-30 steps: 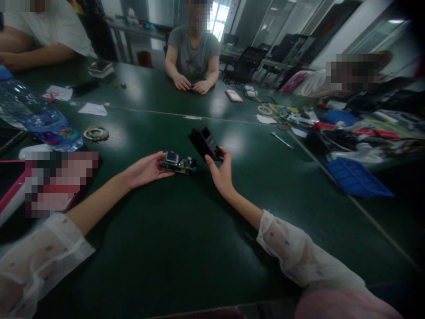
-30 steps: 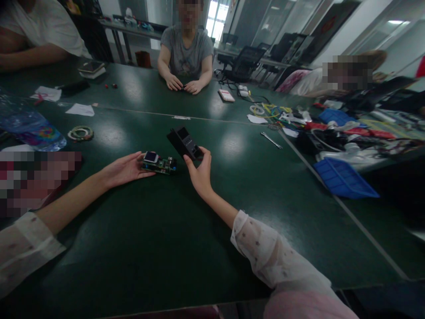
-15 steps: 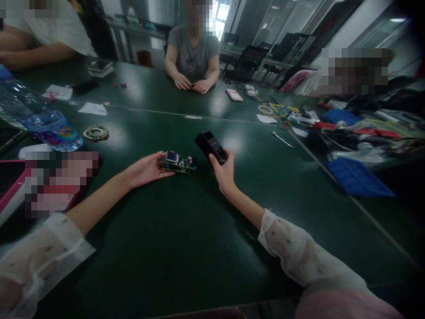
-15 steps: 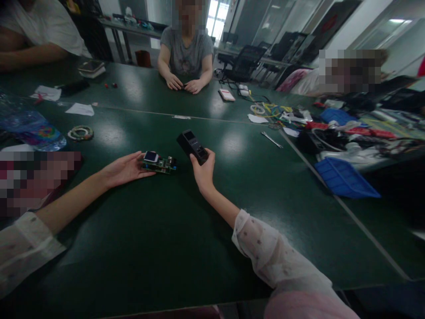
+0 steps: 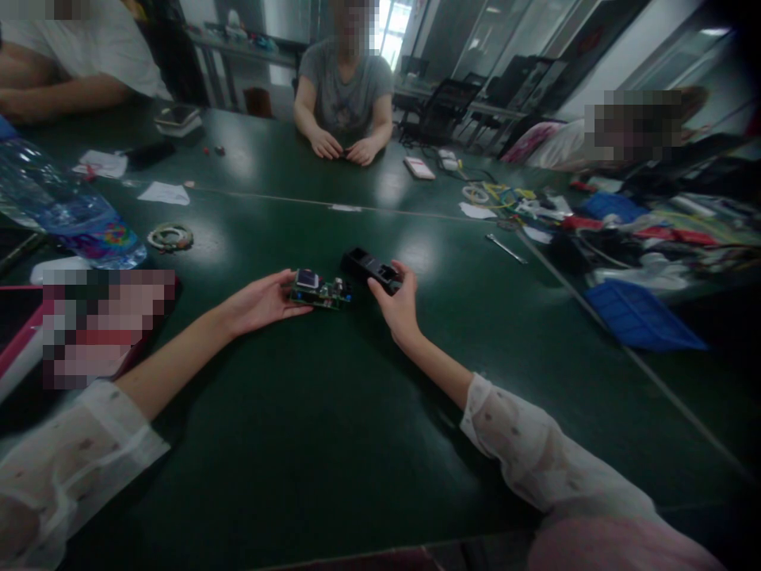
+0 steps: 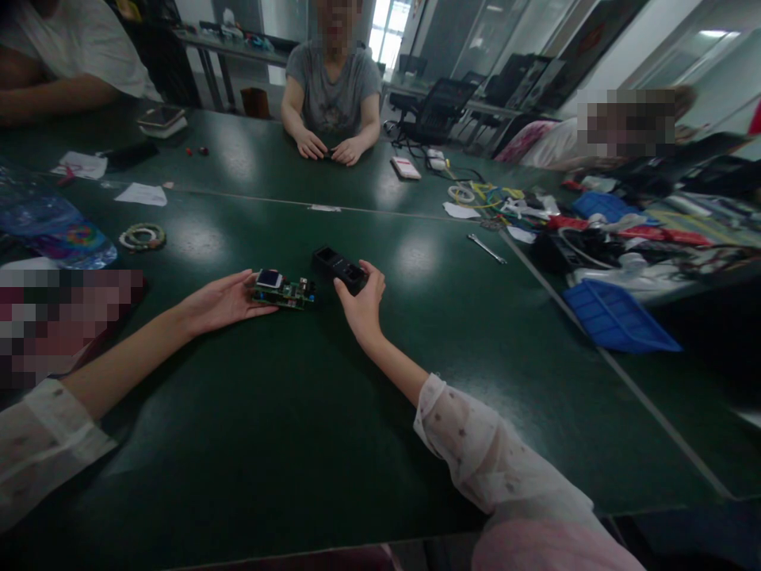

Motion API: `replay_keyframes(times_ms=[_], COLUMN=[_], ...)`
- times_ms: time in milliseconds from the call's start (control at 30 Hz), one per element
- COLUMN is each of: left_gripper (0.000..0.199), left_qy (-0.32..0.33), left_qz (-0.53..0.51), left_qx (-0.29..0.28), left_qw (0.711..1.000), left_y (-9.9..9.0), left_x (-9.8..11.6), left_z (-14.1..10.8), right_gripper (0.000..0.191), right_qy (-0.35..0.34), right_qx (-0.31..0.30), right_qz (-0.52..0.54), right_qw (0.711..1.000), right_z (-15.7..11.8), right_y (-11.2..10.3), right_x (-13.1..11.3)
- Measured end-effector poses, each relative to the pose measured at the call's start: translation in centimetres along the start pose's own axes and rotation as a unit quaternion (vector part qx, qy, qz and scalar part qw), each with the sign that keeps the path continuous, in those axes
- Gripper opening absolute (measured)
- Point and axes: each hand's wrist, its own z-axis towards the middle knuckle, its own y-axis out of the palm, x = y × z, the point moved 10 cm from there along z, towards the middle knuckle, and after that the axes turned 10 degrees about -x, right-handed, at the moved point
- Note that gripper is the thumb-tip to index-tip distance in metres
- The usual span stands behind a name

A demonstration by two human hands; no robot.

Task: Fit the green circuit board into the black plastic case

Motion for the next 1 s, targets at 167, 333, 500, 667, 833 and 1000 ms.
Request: replay_keyframes(times_ms=[167, 333, 500, 667, 833, 1000], left_gripper=[0.030, 0.028, 0.028, 0.032, 0.031, 0.030], left_qy=[-0.002, -0.004, -0.002, -0.002, 0.000, -0.002], left_qz=[0.005, 0.003, 0.002, 0.013, 0.011, -0.002], left_qx=[0.008, 0.004, -0.008, -0.015, -0.008, -0.011], left_qw=[1.000, 1.000, 1.000, 1.000, 1.000, 1.000], left_y=[0.20, 0.02, -0.22, -0.09, -0.22, -0.13], left_x=[0.02, -0.05, -0.09, -0.05, 0.03, -0.02], left_z=[-0.14, -0.04, 0.16, 0.16, 0.09, 0.12], right_gripper=[0.066, 0.063, 0.062, 0.061, 0.061, 0.060], right_qy=[0.037, 0.041, 0.043, 0.049, 0.051, 0.047], right_qx=[0.015, 0.009, 0.014, 0.006, 0.001, -0.003], right_qz=[0.031, 0.033, 0.032, 0.034, 0.038, 0.031], right_qw=[0.999, 0.999, 0.998, 0.998, 0.998, 0.998], right_z=[-0.12, -0.08, -0.09, -0.07, -0.09, -0.07], right_y=[-0.37, -0.21, -0.27, -0.21, -0.20, -0.16], right_x=[0.17, 0.22, 0.06, -0.08, -0.14, -0.46])
